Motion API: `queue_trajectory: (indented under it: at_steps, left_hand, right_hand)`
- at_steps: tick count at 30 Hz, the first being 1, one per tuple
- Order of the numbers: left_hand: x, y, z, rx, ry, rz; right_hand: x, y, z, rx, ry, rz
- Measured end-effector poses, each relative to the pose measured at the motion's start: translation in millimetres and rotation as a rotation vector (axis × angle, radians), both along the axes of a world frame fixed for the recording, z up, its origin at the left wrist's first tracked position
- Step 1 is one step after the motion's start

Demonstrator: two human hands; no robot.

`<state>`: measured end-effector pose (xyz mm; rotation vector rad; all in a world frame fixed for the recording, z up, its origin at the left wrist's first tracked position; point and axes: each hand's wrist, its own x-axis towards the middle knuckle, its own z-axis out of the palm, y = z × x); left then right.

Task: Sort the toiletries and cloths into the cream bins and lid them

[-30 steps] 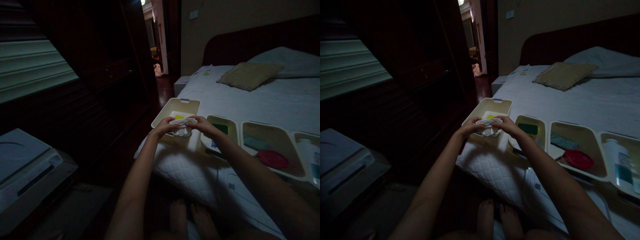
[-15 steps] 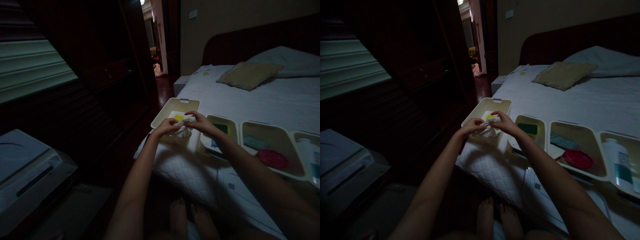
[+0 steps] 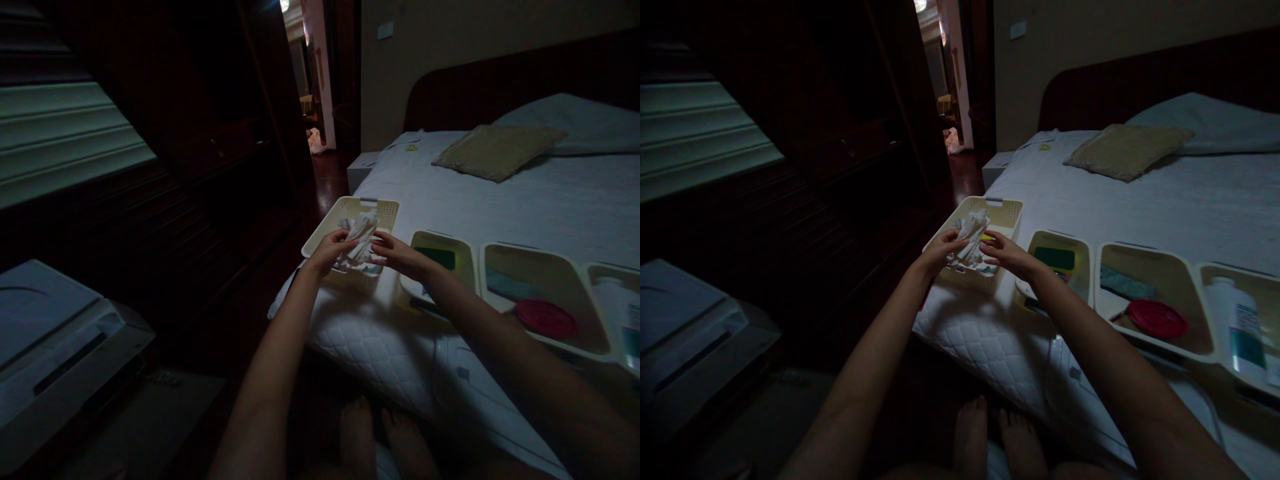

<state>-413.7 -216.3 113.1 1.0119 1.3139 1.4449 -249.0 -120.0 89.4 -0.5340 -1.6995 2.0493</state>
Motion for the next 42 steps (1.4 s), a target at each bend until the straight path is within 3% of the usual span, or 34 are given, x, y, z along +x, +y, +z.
queue_trajectory:
  at_steps: [3,5,11,18,29,36,42]
  left_hand:
    - [4.1,-1.2,1.5,-0.048,0.024,-0.090]
    - [6.2,-2.2,2.9,-0.081,0.043,-0.143]
    - [6.4,-1.2,2.1,-0.118,0.037,-0.208]
    - [6.9,-1.2,3.1,-0.082,0.088,-0.200]
    - [8.2,0.1,-3.3,-0.215,0.189,-0.095]
    - [6.9,0.7,-2.9,-0.137,0.278,-0.208]
    - [9.2,0.5,0.4,-0.167,0.302,-0.282]
  right_hand:
    - [-3.5,-4.7,2.2,0.029,0.090,0.085]
    - [-5.1,-5.3,2.0,0.048,0.113,0.064]
    - [-3.5,1.9,-4.8,0.089,0.059,-0.236]
    - [-2.6,1.3,-2.0,0.164,0.068,0.026]
    - [-2.7,-1.1,1.6,0.170,-0.081,-0.079]
    - [-3.9,-0.6,-1.0,0.196,-0.075,-0.096]
    - [-5.4,-0.3,-0.5,0.245,-0.090,-0.101]
